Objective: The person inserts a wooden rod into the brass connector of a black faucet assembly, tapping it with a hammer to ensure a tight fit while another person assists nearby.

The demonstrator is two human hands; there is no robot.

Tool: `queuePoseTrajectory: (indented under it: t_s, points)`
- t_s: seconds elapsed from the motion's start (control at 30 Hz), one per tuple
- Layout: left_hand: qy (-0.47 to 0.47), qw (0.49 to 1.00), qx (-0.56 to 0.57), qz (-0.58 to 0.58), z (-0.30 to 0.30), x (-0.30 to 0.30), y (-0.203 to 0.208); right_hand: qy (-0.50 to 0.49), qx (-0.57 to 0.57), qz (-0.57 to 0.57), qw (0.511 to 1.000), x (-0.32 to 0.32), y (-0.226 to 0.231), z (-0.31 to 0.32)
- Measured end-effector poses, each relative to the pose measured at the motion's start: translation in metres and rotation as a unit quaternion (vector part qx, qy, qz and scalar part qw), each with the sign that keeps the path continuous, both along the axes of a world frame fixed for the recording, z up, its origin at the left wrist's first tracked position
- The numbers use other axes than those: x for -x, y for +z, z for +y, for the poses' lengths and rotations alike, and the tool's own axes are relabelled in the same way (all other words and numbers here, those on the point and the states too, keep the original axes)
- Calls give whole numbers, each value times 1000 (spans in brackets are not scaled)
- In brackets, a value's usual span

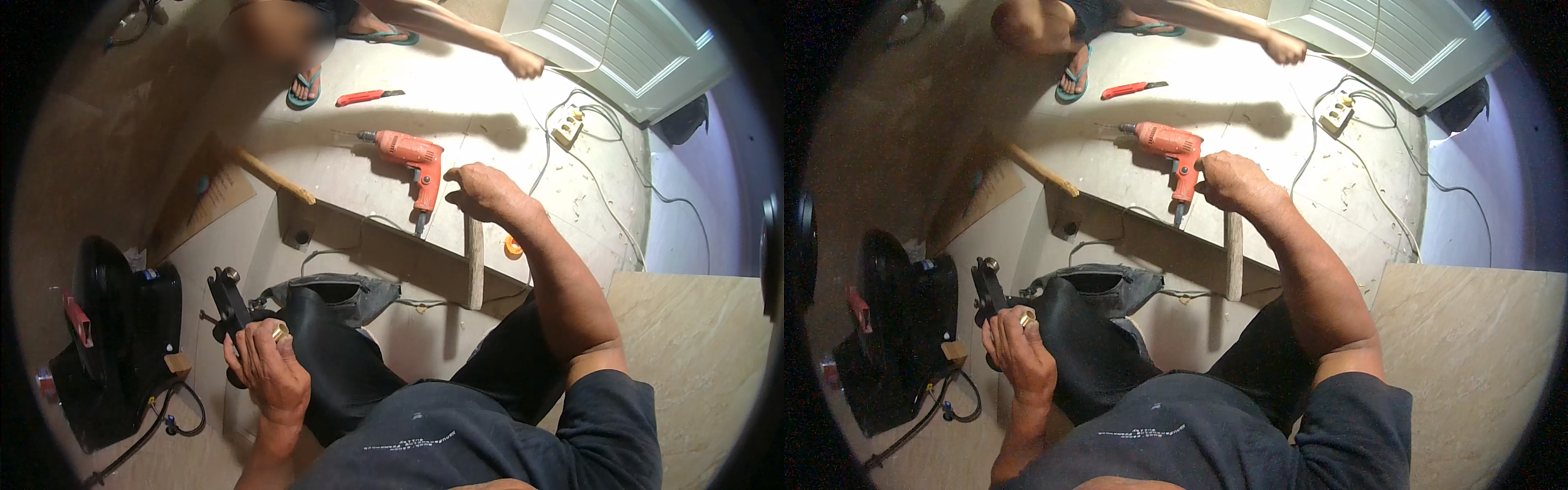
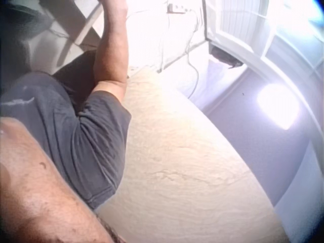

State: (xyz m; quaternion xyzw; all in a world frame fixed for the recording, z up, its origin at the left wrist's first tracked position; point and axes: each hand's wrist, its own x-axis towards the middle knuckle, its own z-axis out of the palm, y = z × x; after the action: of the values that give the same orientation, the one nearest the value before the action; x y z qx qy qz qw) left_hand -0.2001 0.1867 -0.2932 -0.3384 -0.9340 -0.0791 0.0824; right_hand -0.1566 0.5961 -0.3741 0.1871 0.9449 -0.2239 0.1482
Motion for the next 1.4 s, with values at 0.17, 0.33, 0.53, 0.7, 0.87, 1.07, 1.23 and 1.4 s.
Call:
queuePoseTrajectory:
  t_s: [0.17,0.33,0.53,0.7,0.87,1.07,1.23,1.4]
  points:
    - [1,1000,1,2,-1,1,-1,8,7,17,1000,-1,6,-3]
    - [-2,1000,-2,1,2,2,-2,-8,12,21,1000,-3,1,2]
    - [6,1000,0,-5,-1,-1,4,-3,4,28,1000,-1,1,-2]
    - [1,1000,1,1,1,-1,1,0,-12,59,998,-6,-18,4]
    - [4,1000,3,1,-2,-2,1,1,9,31,999,-4,-6,0]
    - [0,1000,3,0,1,0,1,-9,25,25,999,-6,-7,8]
    - [1,1000,6,5,0,-1,2,-7,-2,25,1000,-4,-5,2]
    - [-4,1000,8,12,-2,-1,-1,-11,2,-3,1000,-3,-2,3]
